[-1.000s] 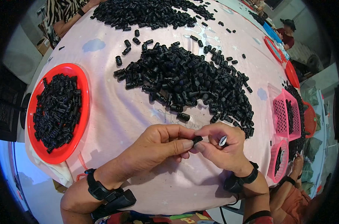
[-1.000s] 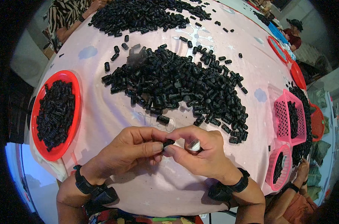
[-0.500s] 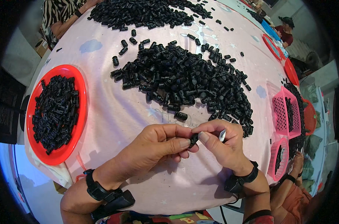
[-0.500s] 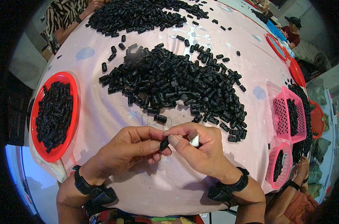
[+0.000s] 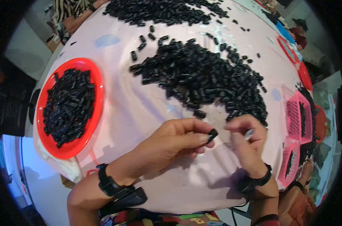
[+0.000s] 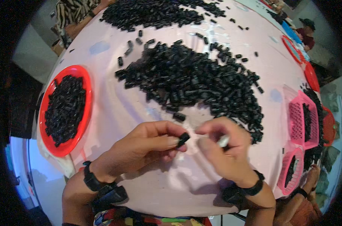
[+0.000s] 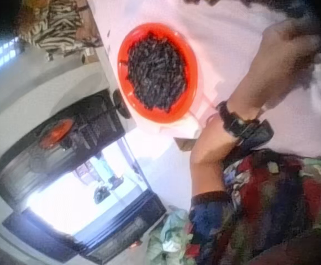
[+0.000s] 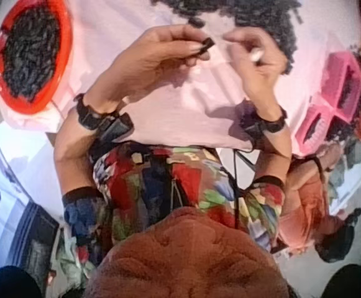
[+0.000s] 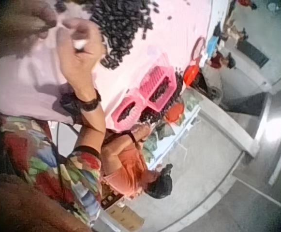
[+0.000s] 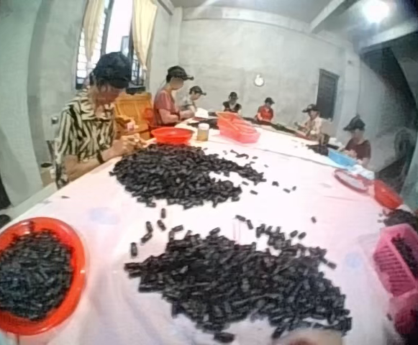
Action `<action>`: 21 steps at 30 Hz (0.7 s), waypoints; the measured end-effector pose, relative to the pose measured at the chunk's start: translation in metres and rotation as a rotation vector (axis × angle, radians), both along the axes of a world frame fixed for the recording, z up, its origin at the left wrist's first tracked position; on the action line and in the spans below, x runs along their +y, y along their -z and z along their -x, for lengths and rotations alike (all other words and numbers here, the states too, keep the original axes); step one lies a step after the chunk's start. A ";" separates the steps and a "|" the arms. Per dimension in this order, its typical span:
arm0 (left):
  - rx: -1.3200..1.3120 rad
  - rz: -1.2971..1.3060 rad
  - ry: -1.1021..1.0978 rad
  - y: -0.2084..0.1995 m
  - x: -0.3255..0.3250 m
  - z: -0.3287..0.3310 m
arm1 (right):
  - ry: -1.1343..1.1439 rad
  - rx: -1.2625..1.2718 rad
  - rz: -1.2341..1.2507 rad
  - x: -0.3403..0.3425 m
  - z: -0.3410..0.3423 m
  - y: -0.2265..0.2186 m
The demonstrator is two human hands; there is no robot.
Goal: The worker inspects, trims, and cleans excess material from small black molded plastic shoe parts using an adhesive or manual trimming method.
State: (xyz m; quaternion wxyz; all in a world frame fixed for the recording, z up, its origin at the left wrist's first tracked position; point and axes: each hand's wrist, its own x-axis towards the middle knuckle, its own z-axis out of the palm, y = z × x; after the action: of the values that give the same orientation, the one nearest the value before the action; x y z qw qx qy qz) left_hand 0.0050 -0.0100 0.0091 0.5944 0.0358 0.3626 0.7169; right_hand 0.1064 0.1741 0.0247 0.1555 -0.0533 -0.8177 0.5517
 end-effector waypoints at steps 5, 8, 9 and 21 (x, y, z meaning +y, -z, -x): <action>0.006 0.011 -0.037 -0.001 -0.005 0.001 | -0.012 -0.035 0.417 -0.003 0.004 0.000; 0.051 -0.042 0.022 0.003 -0.002 0.000 | -0.062 -0.091 0.438 -0.002 0.005 0.001; 0.052 -0.037 0.022 0.002 -0.003 -0.001 | -0.075 -0.095 0.369 -0.005 0.006 0.001; 0.383 -0.239 0.043 0.006 0.008 -0.016 | -0.113 -0.036 0.242 -0.016 0.002 0.003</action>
State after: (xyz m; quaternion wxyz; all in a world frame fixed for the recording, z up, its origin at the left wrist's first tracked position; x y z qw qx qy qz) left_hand 0.0214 -0.0018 0.0028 0.5214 0.2491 0.3802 0.7222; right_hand 0.1046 0.1582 0.0221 0.1019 -0.0353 -0.7495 0.6531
